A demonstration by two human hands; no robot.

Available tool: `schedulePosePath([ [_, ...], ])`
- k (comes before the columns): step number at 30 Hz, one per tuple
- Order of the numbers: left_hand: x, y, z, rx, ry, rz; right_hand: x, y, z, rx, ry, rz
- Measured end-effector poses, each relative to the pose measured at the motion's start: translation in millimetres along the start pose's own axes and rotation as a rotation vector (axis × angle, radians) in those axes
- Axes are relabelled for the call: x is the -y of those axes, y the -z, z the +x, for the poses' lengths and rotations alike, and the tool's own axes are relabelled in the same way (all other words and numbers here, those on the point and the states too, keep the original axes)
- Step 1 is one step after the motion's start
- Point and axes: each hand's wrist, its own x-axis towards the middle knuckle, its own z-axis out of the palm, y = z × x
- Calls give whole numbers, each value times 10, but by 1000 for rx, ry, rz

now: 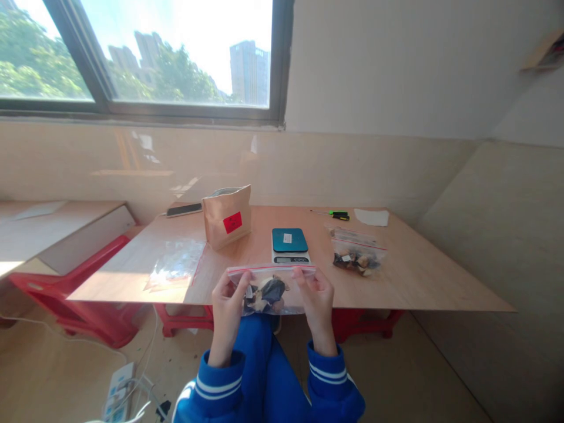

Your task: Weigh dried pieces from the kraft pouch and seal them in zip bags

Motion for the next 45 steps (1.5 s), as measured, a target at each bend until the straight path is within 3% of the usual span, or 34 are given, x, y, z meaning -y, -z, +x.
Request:
schedulePosePath([
  [5,-15,-15,-2,-47,-5,6,7,-10,-13,10,-3,39],
  [12,33,-30,0,20,152,-179,11,-13,-5,277,-52,154],
  [20,78,-14,19,110,264,-198,-46,-12,-4,127,-127,64],
  [30,36,12,23,25,79,12,-23,31,-3,170,-58,-13],
  [34,16,-24,13,-17,58,-3,-14,31,-3,193,-123,26],
  [40,-8,-64,-6,49,207,-148,-15,79,-8,388,-187,198],
  [45,-24,-43,-9,138,311,-215,2,55,-13,398,-191,203],
])
